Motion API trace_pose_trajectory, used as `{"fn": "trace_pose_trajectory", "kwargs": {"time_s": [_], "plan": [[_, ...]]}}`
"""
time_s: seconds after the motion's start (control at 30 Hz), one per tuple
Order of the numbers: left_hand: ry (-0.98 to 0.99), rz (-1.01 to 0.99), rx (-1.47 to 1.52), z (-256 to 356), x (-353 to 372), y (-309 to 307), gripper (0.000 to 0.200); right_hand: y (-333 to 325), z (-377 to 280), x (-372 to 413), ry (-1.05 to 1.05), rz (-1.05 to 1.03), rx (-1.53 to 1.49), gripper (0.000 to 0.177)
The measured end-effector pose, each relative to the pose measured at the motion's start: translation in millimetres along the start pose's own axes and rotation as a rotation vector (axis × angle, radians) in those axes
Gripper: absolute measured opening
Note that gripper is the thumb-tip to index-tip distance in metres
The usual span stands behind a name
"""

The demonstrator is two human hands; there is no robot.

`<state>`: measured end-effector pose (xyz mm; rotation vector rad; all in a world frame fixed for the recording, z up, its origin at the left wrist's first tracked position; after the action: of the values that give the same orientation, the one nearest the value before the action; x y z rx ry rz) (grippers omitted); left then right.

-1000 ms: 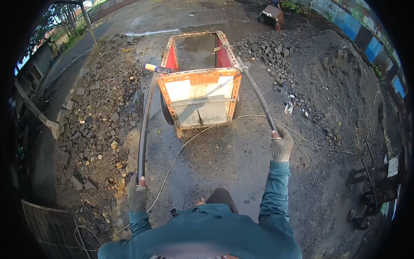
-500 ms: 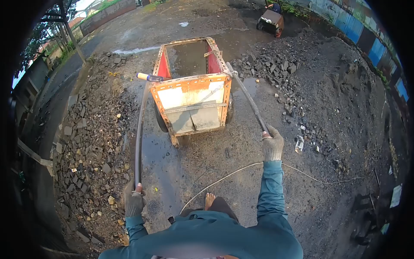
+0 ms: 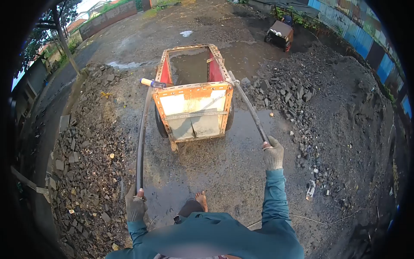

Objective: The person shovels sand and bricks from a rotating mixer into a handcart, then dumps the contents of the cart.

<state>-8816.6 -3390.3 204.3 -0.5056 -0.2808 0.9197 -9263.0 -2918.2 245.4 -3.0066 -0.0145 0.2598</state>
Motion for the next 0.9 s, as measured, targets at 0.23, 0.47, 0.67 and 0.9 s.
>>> {"fn": "trace_pose_trajectory", "kwargs": {"time_s": [0.23,0.47,0.67,0.9], "plan": [[-0.17,-0.037,0.158,55,-275,36,0.043,202,-42,-212,-0.187,-0.011,0.319,0.051],[-0.1,-0.014,0.178,139,-502,150,0.055,318,38,-497,-0.073,0.026,-0.027,0.044],[0.015,0.056,0.067,191,-707,242,0.054,433,45,-705,0.1,0.025,-0.003,0.038],[0.158,0.122,0.001,280,-939,340,0.053,559,71,-957,0.125,0.079,0.03,0.036]]}}
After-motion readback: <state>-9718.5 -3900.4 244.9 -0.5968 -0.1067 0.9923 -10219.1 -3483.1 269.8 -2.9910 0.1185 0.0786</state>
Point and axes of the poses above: each hand's wrist, its own x-axis away from the middle knuckle, its own y-axis out of the palm, z = x × y, the point moved 10 cm from there along -x, towards the middle knuckle, and after that the axes turned 9 degrees about -x, right-handed, at the moved point
